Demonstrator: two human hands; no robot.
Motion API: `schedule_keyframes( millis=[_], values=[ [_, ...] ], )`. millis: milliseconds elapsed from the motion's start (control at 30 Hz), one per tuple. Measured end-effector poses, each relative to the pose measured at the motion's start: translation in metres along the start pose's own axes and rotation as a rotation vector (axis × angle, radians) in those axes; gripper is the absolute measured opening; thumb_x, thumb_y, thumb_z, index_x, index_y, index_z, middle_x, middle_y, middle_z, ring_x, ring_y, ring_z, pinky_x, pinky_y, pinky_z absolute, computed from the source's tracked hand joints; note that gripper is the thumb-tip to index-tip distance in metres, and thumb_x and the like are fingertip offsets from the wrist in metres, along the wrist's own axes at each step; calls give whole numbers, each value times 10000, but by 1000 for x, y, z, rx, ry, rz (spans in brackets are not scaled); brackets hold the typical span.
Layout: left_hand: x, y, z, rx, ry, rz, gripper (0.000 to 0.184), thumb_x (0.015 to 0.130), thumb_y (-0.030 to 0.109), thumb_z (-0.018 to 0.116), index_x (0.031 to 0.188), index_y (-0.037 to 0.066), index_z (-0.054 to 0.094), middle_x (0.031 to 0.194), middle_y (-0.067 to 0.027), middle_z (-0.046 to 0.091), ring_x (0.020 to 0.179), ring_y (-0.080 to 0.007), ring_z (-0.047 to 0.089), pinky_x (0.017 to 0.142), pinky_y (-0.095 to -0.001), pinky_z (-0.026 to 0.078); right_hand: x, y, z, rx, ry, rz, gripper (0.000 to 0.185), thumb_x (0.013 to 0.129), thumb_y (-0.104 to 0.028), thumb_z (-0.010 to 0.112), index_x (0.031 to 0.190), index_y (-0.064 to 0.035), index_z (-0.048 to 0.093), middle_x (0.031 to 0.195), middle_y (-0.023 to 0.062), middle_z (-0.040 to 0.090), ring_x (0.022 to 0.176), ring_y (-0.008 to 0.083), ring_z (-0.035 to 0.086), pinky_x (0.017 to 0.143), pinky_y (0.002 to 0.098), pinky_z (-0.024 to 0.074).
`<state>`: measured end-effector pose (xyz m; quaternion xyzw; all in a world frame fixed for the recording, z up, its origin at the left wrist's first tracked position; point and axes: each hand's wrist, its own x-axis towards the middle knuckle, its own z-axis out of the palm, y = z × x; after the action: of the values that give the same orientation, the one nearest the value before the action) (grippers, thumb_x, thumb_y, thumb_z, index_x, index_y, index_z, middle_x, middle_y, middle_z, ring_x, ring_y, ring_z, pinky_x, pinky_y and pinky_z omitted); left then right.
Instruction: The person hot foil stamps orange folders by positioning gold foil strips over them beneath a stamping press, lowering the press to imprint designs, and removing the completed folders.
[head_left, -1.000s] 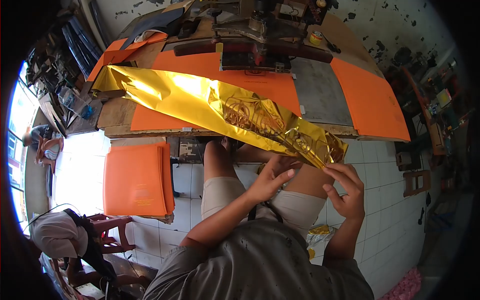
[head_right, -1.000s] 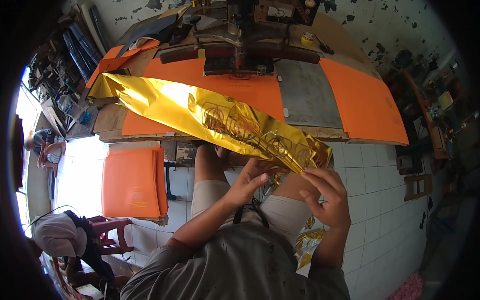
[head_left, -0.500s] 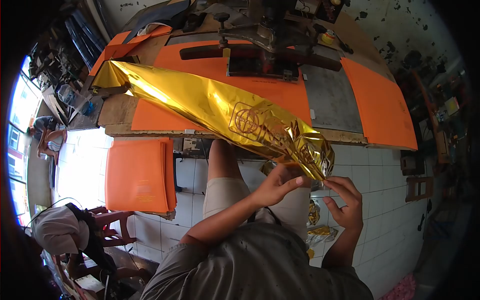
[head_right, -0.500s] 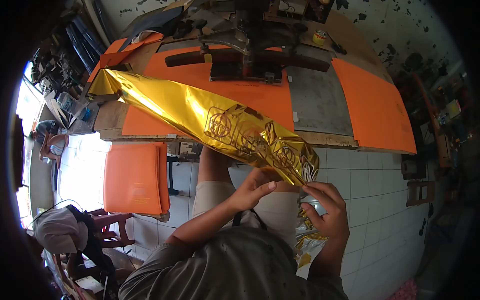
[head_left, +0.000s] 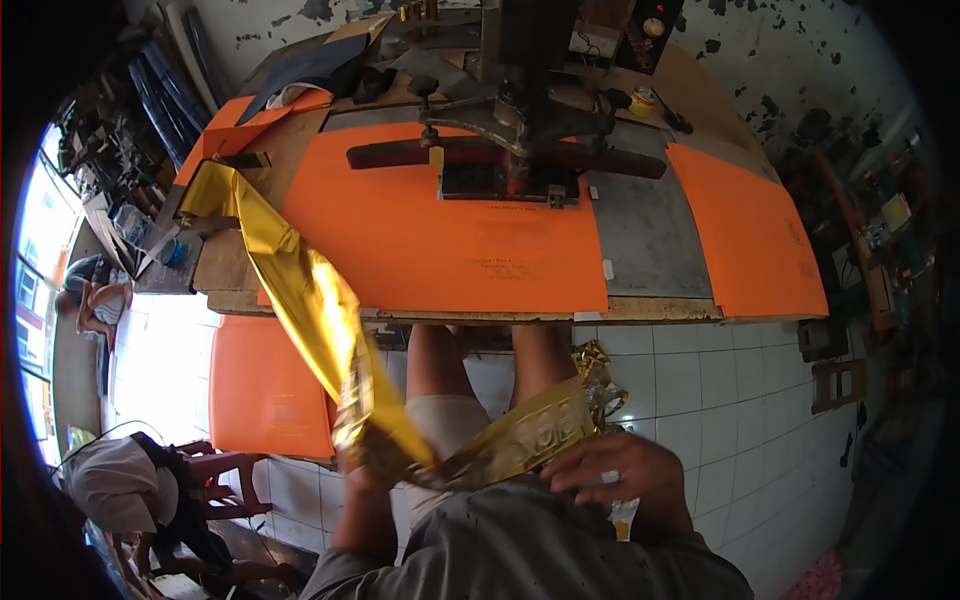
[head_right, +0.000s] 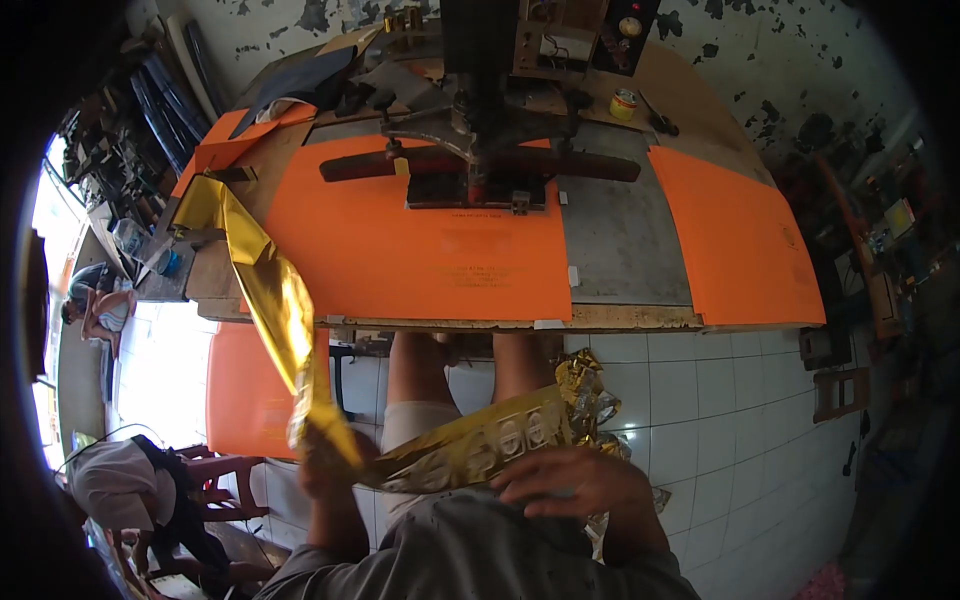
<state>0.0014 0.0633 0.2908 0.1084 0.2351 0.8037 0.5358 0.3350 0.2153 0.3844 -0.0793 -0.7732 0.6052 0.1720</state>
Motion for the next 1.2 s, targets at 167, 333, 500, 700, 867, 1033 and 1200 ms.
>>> schedule_keyframes(
  millis=[167, 333, 500, 700, 867, 1033, 1200],
  values=[
    [-12, 84, -34, 396, -401, 258, 819, 881, 758, 548, 1287, 48, 582, 846, -68, 645, 620, -204, 576, 509, -342, 434, -4, 45, -47, -879, 799, 77, 312, 947, -232, 709, 1187, -32, 710, 1274, 114, 676, 1212, 307, 612, 1028, 435, 471],
    [-21, 138, -75, 464, 36, 390, 610, 993, 643, 486, 1148, 68, 614, 670, -4, 564, 502, -120, 496, 438, -252, 358, -25, 108, -65, -1149, 1230, 134, 421, 987, -199, 644, 1372, -49, 567, 1501, 133, 493, 1417, 346, 412, 1151, 508, 339],
    [-13, 173, -165, 607, 414, 203, 521, 1043, 576, 460, 1091, 77, 602, 770, -28, 595, 577, -172, 549, 512, -282, 433, -31, 129, -56, -1230, 1204, 168, 529, 995, -166, 609, 1481, -35, 447, 1600, 155, 385, 1517, 380, 280, 1201, 551, 266],
    [10, 159, -217, 935, 686, 24, 499, 1055, 382, 577, 1408, 45, 473, 973, -81, 679, 784, -143, 655, 680, -279, 534, -34, 136, -53, -1221, 1166, 192, 583, 997, -215, 605, 1518, -42, 410, 1619, 169, 359, 1536, 398, 250, 1209, 584, 224],
    [30, 127, -241, 1006, 949, 535, 512, 1065, 314, 557, 1471, 24, 439, 1374, -187, 568, 1165, -271, 618, 971, -390, 508, -38, 132, -53, -1246, 1152, 210, 567, 1006, -319, 590, 1492, -56, 458, 1598, 167, 389, 1520, 396, 291, 1206, 601, 189],
    [65, 108, -90, 1502, 779, 1116, 511, 1054, 226, 572, 1480, -19, 431, 1495, -195, 491, 1404, -337, 454, 1160, -450, 358, -20, 101, -61, -1265, 1112, 146, 396, 1022, -242, 588, 1379, -70, 569, 1496, 103, 507, 1465, 341, 367, 1190, 548, 248],
    [108, 87, 14, 1700, 74, 1067, 366, 964, 78, 634, 1320, 14, 578, 1367, -166, 598, 1316, -352, 545, 1099, -450, 425, 25, 72, -85, -1214, 974, 198, 418, 1022, -363, 603, 1309, -59, 618, 1379, 112, 574, 1388, 325, 449, 1149, 520, 304]
  ],
)
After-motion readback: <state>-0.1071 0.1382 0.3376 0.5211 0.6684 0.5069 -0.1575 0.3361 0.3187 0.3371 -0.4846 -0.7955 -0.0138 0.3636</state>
